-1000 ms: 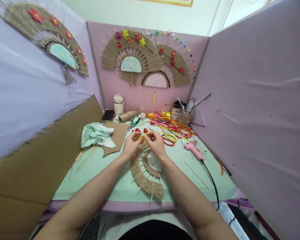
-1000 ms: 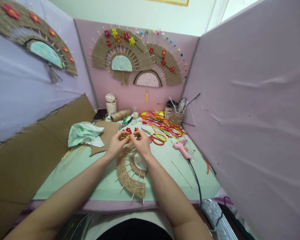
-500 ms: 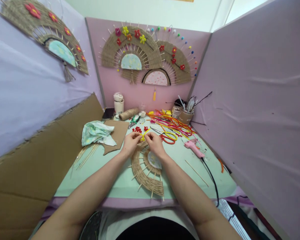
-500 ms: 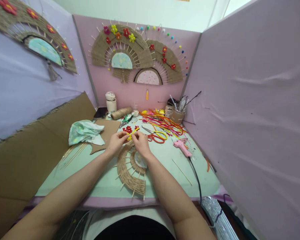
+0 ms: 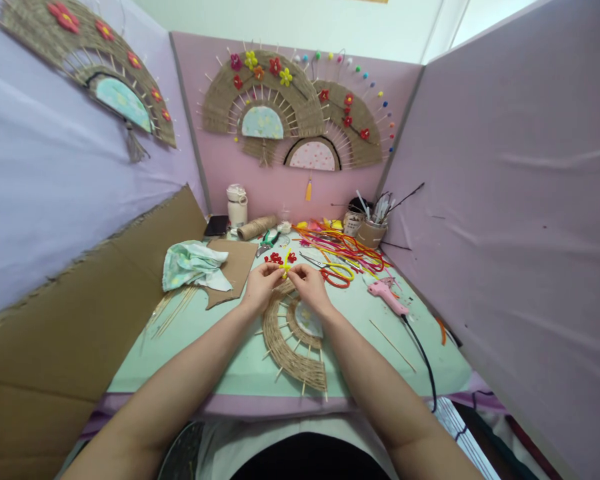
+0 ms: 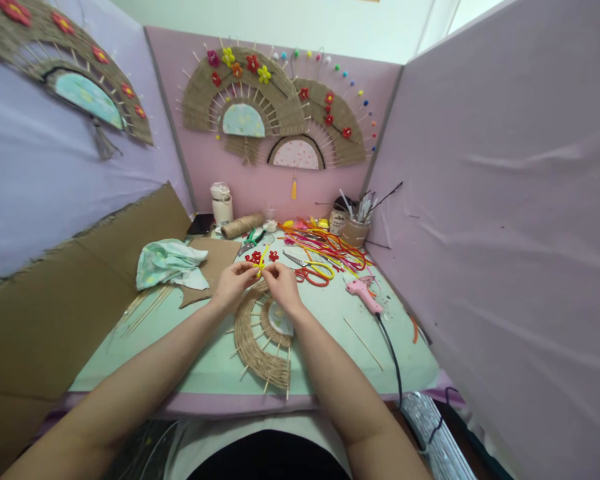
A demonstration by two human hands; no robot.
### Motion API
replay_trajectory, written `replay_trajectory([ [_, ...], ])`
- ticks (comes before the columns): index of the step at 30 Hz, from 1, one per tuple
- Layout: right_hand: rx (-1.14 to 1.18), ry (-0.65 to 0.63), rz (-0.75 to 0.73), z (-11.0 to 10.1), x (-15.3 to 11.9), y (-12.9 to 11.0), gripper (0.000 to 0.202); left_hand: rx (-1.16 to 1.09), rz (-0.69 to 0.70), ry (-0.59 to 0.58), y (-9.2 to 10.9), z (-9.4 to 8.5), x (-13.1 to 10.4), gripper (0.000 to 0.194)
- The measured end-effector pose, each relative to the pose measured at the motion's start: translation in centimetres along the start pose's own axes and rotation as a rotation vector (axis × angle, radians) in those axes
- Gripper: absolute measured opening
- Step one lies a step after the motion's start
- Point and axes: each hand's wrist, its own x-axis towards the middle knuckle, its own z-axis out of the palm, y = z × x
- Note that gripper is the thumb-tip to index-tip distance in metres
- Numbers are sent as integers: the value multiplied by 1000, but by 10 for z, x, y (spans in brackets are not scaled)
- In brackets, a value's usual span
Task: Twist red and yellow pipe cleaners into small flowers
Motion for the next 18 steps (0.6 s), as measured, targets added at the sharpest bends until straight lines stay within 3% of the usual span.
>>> replay_trajectory([
  [6, -58, -32, -12, -5, 1, -2, 17, 165, -18, -88, 8, -4, 0, 25],
  [11, -16, -63, 5, -6, 4, 0, 18, 110, -83, -143, 10, -8, 2, 28],
  [14, 18, 1, 42, -7, 6, 1, 21, 77, -112, -190, 10, -11, 5, 29],
  [18, 87, 9, 98, -8, 5, -2, 24, 330, 127, -252, 7, -17, 11, 27],
])
